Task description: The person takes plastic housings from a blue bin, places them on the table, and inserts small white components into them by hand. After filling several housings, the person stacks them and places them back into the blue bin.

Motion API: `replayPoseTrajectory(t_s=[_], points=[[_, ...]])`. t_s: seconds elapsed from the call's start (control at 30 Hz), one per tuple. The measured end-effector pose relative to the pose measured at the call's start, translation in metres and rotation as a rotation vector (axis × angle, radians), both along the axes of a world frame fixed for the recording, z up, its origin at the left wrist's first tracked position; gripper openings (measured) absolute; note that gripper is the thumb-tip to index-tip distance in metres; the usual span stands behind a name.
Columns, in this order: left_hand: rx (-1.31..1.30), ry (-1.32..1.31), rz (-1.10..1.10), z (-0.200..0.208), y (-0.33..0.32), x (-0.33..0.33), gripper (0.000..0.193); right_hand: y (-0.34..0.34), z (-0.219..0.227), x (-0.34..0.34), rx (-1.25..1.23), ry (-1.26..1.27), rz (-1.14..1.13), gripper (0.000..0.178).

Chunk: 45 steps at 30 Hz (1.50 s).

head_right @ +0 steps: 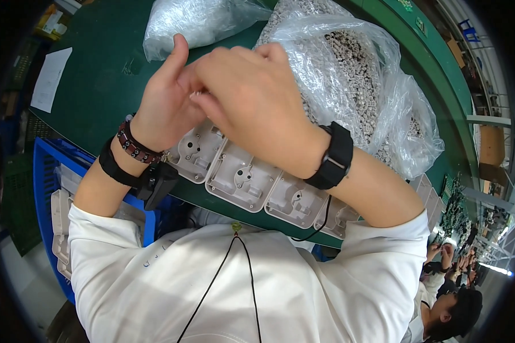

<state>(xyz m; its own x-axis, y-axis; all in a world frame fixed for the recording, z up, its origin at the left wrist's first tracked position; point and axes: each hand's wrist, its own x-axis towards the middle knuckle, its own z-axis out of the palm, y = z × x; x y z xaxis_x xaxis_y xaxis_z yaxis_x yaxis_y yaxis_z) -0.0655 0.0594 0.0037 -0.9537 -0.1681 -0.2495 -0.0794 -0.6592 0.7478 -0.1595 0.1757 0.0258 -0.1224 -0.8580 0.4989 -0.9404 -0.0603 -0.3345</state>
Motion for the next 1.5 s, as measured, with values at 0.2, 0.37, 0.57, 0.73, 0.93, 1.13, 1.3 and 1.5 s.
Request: replayPoseTrajectory(t_s=[0.2,0.37,0.57,0.73,0.93,1.13,1.3,1.5], points=[[-0.637,0.174,-0.092,0.004,-0.021,0.004,0.037,0.001,0.006,-0.017,-0.077,-0.979,-0.165,0.018],[-0.906,0.318,0.064,0.007,-0.022,0.002,0.029,0.002,0.018,-0.011,-0.005,-0.892,-0.180,0.012],[-0.766,0.155,-0.051,0.027,-0.026,0.000,0.029,-0.017,0.022,-0.037,-0.353,-0.020,0.292,0.014],[-0.162,0.005,0.272,0.024,-0.059,-0.003,0.017,-0.009,0.034,-0.029,0.228,0.017,-0.025,0.012],[0.062,0.058,0.791,0.017,-0.102,-0.004,0.005,-0.019,-0.033,-0.010,0.307,0.189,0.068,0.010],[0.178,-0.057,0.871,0.045,-0.070,-0.009,0.011,-0.033,-0.069,0.001,0.372,0.388,0.076,0.010],[0.201,0.102,0.646,0.033,-0.079,-0.001,0.022,-0.031,-0.072,0.001,0.363,0.403,0.078,0.009],[0.166,0.185,0.438,0.015,-0.083,0.002,0.034,-0.027,-0.068,-0.001,0.333,0.355,0.070,0.007]])
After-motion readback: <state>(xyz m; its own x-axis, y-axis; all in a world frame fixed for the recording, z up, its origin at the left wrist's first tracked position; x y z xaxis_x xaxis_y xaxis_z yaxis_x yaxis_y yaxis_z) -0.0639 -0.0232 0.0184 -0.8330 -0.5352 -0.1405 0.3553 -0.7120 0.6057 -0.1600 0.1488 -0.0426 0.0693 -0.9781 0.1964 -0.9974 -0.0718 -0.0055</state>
